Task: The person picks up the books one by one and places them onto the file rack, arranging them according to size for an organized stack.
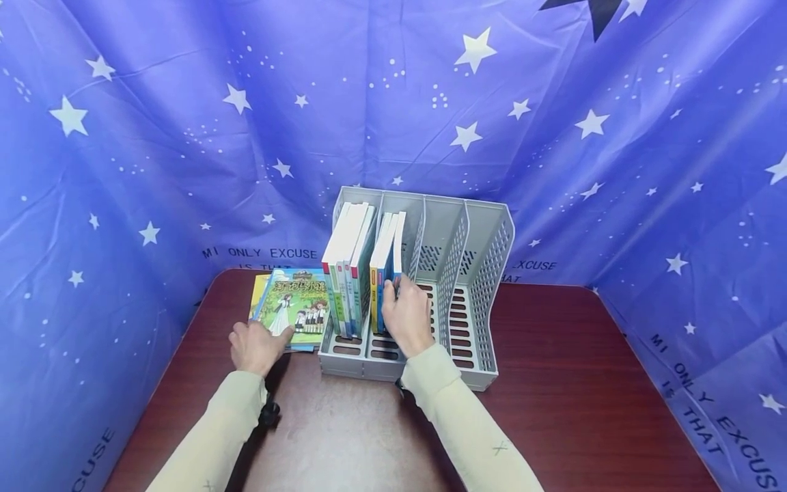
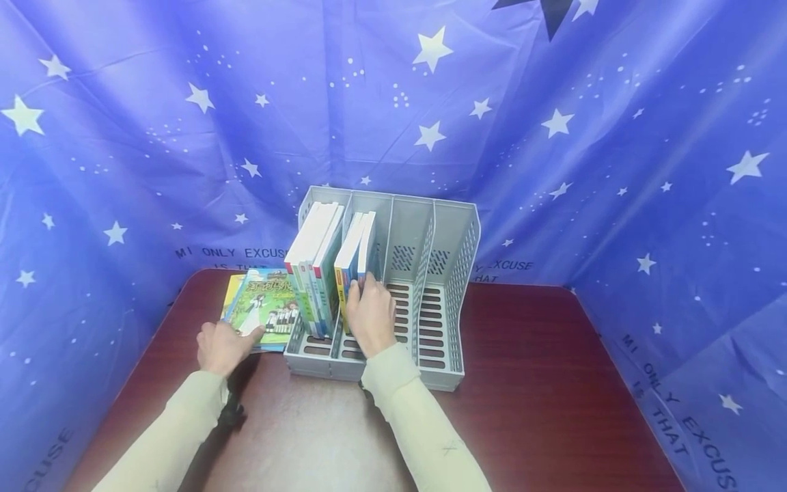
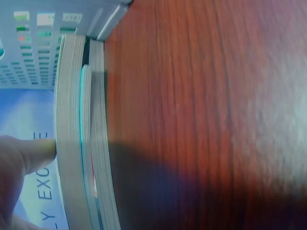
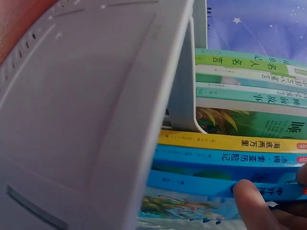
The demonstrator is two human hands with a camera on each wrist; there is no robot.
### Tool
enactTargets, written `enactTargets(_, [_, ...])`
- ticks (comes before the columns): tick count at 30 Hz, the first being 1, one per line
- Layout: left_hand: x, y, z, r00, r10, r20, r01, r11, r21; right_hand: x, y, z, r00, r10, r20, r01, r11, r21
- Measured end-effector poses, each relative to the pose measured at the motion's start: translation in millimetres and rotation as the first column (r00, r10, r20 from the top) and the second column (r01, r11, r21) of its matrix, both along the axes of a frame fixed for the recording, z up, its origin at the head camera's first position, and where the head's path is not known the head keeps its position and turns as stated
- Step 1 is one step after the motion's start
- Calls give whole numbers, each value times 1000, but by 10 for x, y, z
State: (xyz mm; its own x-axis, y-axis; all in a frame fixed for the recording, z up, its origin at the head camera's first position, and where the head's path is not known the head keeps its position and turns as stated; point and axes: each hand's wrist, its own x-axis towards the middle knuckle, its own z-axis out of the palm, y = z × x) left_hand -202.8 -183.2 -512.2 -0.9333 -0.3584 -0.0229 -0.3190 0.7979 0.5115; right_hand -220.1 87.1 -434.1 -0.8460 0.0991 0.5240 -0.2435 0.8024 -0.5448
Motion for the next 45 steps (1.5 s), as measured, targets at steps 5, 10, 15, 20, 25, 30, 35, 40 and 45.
enactTargets(5, [-3,27,10,1000,6,-3,-6,1000,-23,29,-13,-8,997,53,57,-52,998,-18])
enactTargets(10, [-22,59,26,999,18,29,-18,1000,-4,69,-4,-29,995,53,83,-53,999,2])
enactTargets(15, [-46,70,29,998,41,40,-41,999,-2,116,15,-14,1000,23,3,-23,999,31])
enactTargets(20, [-58,64,20,998,51,44,-51,999,-11,93,2,-50,1000,9,-14,-8,1000,30])
enactTargets(25, [-55,76,22,997,41,63,-40,999,-16,47,-7,-80,999,13,33,-12,1000,-24])
enactTargets(30, [-70,74,41,997,39,61,-39,999,-5,54,-8,-88,995,81,54,-78,995,-68])
enactTargets(35, [-96,68,70,996,46,83,-56,990,127,87,33,-74,993,94,75,-87,992,-90])
enactTargets(40, [-90,-14,158,989,55,134,-93,950,298,138,73,-49,986,105,128,-89,988,-124])
enactTargets(45, [-65,-103,183,996,30,85,-69,854,516,190,111,3,978,124,169,-100,985,-143])
